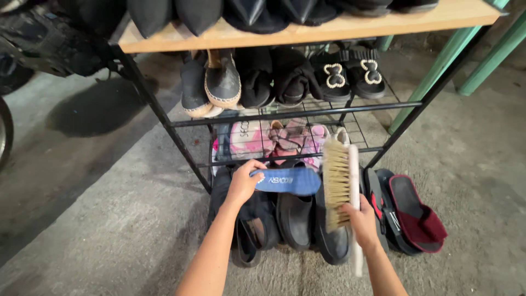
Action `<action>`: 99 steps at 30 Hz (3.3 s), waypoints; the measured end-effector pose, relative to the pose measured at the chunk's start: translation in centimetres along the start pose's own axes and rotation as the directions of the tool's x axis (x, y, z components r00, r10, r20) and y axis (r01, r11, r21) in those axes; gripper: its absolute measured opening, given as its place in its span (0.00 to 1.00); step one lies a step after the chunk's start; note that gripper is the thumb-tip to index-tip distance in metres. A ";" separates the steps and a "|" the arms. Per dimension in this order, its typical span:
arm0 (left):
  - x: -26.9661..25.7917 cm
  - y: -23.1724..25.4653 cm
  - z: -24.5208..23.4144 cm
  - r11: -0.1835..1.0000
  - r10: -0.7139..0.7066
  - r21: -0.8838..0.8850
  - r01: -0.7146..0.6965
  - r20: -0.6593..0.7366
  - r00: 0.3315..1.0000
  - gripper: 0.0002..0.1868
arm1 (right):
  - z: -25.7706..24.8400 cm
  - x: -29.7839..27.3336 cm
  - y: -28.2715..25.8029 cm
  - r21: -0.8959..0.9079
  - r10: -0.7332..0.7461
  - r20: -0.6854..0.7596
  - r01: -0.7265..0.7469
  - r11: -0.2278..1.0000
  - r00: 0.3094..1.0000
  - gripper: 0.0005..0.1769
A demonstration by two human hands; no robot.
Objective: The person uses a brush to clean several pairs of shoes on a multi-tier shoe rack. They pick up each shoe, brush the exterior and sole, then return it to the rack. The task includes handling flats, sandals, and slippers one at a time.
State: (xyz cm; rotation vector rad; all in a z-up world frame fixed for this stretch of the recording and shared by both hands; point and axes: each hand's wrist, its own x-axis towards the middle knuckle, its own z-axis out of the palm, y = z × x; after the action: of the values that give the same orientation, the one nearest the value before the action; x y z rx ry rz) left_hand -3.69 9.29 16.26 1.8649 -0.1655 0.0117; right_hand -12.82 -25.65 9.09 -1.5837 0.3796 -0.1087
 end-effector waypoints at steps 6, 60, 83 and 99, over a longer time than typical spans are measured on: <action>-1.4 9.9 0.3 0.962 0.253 0.073 -0.263 0.118 0.960 0.11 | 1.4 -2.9 -5.0 0.236 -0.053 0.249 -0.007 0.972 0.967 0.35; 16.6 19.6 -2.5 0.694 0.289 0.713 0.097 -0.400 0.870 0.12 | 7.5 -1.8 -6.6 0.673 -0.086 0.174 -0.055 0.737 0.981 0.27; 8.0 18.3 0.2 0.337 0.857 0.860 -0.383 -0.112 0.504 0.28 | 2.2 1.0 -2.0 0.673 0.051 0.038 -0.063 0.737 0.998 0.22; -2.8 -8.5 12.0 0.871 0.013 0.486 0.075 -0.176 0.984 0.34 | -0.6 0.8 3.4 0.525 0.146 -0.155 -0.043 0.850 0.977 0.22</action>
State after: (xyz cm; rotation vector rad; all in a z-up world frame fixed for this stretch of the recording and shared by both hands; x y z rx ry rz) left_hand -6.35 0.57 4.39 2.3660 -0.0067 0.2135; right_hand -12.88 -26.46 5.65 -1.0156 0.5282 -0.2660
